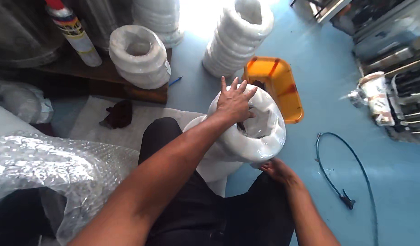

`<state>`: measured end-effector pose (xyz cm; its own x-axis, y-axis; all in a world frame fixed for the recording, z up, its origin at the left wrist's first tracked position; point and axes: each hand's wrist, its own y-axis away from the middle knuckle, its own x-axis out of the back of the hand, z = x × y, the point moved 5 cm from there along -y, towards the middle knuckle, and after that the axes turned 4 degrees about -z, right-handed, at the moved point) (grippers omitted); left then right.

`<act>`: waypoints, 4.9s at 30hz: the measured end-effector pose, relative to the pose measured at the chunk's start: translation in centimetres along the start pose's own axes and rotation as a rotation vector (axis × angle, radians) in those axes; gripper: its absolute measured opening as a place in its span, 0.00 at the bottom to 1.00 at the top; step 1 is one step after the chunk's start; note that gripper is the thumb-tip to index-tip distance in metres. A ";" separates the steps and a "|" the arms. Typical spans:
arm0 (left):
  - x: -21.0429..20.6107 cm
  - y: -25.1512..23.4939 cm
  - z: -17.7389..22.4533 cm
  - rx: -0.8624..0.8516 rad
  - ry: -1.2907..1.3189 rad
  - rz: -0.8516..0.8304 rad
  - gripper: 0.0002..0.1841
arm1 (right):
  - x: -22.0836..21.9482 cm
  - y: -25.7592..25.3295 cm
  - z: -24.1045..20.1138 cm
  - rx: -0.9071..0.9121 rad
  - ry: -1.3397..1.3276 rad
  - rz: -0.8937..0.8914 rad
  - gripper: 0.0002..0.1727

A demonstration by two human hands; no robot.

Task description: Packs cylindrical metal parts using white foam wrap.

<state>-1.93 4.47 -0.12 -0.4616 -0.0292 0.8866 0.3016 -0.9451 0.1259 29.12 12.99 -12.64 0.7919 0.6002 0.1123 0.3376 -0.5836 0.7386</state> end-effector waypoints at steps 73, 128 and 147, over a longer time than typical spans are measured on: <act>-12.6 -11.3 -11.0 0.329 1.601 -0.265 0.30 | -13.7 -16.0 -24.2 0.179 0.772 -0.660 0.30; -7.2 2.1 11.3 -0.574 -0.166 -0.101 0.36 | -6.6 5.1 1.8 0.168 0.348 -0.362 0.53; -6.7 3.4 11.8 -0.612 -0.168 -0.100 0.35 | -2.4 22.9 -5.2 0.762 0.494 -0.079 0.27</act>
<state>12.05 5.32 -0.34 -0.3111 0.0728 0.9476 -0.2895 -0.9569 -0.0215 32.37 0.99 7.46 0.5035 0.7176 0.4813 0.7655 -0.6287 0.1366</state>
